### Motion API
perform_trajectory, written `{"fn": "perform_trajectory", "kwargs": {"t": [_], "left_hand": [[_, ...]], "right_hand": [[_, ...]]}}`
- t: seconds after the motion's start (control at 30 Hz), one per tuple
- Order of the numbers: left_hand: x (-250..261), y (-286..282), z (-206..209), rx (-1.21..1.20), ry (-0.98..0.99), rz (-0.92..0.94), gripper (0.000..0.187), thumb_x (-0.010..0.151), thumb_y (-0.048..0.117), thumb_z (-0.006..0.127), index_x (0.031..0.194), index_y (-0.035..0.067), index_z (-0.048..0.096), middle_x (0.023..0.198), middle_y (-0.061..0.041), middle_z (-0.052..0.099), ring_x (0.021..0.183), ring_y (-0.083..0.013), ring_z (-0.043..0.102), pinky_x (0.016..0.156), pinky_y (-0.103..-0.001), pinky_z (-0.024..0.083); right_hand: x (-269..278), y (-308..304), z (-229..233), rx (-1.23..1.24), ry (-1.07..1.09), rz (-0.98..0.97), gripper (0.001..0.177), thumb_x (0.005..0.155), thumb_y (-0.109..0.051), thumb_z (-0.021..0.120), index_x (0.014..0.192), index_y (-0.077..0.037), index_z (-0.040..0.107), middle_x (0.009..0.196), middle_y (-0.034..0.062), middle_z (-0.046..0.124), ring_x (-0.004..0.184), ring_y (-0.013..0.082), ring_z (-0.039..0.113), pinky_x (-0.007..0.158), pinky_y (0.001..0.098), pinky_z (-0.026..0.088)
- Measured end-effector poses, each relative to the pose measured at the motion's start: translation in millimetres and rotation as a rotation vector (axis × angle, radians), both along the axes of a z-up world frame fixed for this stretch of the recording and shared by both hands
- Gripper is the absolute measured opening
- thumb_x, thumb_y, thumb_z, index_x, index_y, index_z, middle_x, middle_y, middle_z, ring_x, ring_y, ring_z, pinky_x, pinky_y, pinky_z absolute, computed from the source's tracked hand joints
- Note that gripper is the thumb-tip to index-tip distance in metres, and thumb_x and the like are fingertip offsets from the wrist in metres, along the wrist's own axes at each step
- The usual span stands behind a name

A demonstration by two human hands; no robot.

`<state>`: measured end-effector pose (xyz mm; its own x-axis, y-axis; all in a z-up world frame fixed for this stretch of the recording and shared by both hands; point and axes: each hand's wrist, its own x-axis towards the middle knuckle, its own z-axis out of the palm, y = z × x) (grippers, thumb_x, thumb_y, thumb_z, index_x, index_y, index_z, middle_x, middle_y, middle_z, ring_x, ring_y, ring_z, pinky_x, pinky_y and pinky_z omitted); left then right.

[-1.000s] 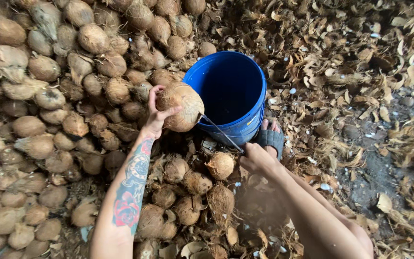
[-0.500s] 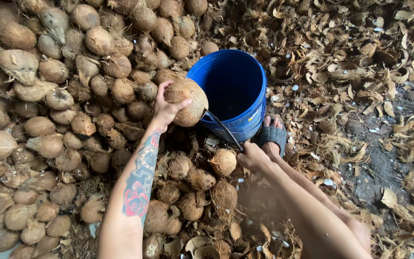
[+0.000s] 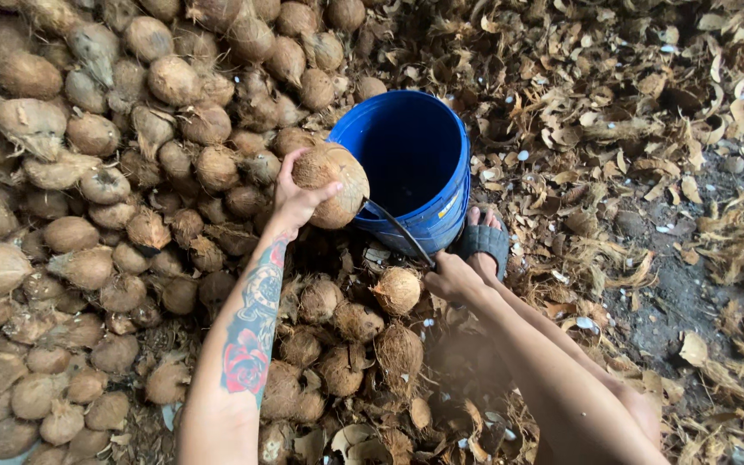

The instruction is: The person sits on the ground and uses a curved knife to peel the husk off coconuts. They hold each coconut in one hand and scrape away the fibrous outer layer with the knife, then place the peeled coconut into a black bucket.

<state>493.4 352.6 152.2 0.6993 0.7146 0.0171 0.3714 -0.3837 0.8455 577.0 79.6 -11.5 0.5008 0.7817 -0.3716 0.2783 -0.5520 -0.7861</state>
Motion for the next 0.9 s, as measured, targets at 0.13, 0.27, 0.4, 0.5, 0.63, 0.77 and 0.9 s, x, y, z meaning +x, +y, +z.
{"fn": "perform_trajectory", "kwargs": {"t": [0.13, 0.27, 0.4, 0.5, 0.63, 0.77, 0.9], "left_hand": [[2.3, -3.9, 1.2, -0.004, -0.047, 0.026, 0.095, 0.061, 0.036, 0.101, 0.146, 0.023, 0.058, 0.149, -0.034, 0.052, 0.144, -0.0513, 0.048, 0.119, -0.059, 0.037], [-1.3, -8.6, 6.6, -0.013, -0.042, 0.028, 0.095, 0.064, 0.034, 0.100, 0.148, 0.022, 0.057, 0.149, -0.038, 0.050, 0.142, -0.0543, 0.047, 0.119, -0.063, 0.036], [-6.3, -4.0, -2.8, -0.005, -0.049, 0.057, 0.099, 0.062, 0.036, 0.101, 0.150, 0.026, 0.058, 0.150, -0.035, 0.050, 0.143, -0.0507, 0.049, 0.120, -0.058, 0.036], [-6.4, -1.0, -4.5, -0.002, -0.045, 0.044, 0.100, 0.061, 0.036, 0.103, 0.150, 0.027, 0.058, 0.151, -0.033, 0.050, 0.144, -0.0474, 0.049, 0.120, -0.054, 0.038], [-8.6, -0.9, -6.0, 0.006, -0.093, 0.042, 0.099, 0.061, 0.031, 0.102, 0.149, 0.021, 0.059, 0.148, -0.038, 0.051, 0.142, -0.0529, 0.049, 0.120, -0.059, 0.037], [-10.5, -1.2, -5.6, -0.010, -0.128, 0.034, 0.102, 0.059, 0.031, 0.105, 0.150, 0.020, 0.060, 0.146, -0.037, 0.053, 0.140, -0.0510, 0.051, 0.119, -0.059, 0.038], [-5.3, 1.4, -7.5, 0.014, -0.127, 0.036, 0.101, 0.058, 0.029, 0.105, 0.148, 0.024, 0.060, 0.146, -0.033, 0.056, 0.139, -0.0470, 0.054, 0.117, -0.055, 0.040]], "right_hand": [[2.8, 0.7, -8.3, 0.010, 0.018, -0.023, 0.048, 0.074, -0.038, 0.067, 0.103, 0.001, 0.070, 0.100, 0.0321, 0.074, 0.109, 0.0463, 0.071, 0.091, 0.0598, 0.056], [-2.9, 4.4, -7.3, 0.004, 0.006, -0.010, 0.052, 0.075, -0.037, 0.067, 0.103, 0.007, 0.068, 0.099, 0.0359, 0.072, 0.108, 0.0483, 0.071, 0.093, 0.0609, 0.055], [3.8, 3.8, -10.8, -0.008, -0.025, 0.023, 0.046, 0.075, -0.036, 0.067, 0.100, 0.002, 0.072, 0.099, 0.0315, 0.075, 0.108, 0.0468, 0.072, 0.091, 0.0595, 0.057], [2.4, 2.7, -12.1, -0.008, -0.022, 0.012, 0.048, 0.076, -0.033, 0.066, 0.104, 0.006, 0.071, 0.101, 0.0353, 0.074, 0.109, 0.0491, 0.071, 0.093, 0.0608, 0.055], [4.1, 2.8, -11.6, -0.020, -0.015, 0.024, 0.048, 0.076, -0.034, 0.065, 0.104, 0.003, 0.071, 0.102, 0.0327, 0.075, 0.110, 0.0477, 0.071, 0.092, 0.0615, 0.055], [4.7, 4.2, -14.5, -0.034, -0.016, 0.028, 0.049, 0.073, -0.034, 0.064, 0.108, 0.000, 0.071, 0.103, 0.0295, 0.076, 0.112, 0.0455, 0.071, 0.094, 0.0599, 0.056], [3.3, 3.3, -15.0, -0.067, -0.010, 0.045, 0.048, 0.076, -0.037, 0.063, 0.103, 0.001, 0.074, 0.099, 0.0296, 0.076, 0.109, 0.0466, 0.072, 0.091, 0.0597, 0.055]]}}
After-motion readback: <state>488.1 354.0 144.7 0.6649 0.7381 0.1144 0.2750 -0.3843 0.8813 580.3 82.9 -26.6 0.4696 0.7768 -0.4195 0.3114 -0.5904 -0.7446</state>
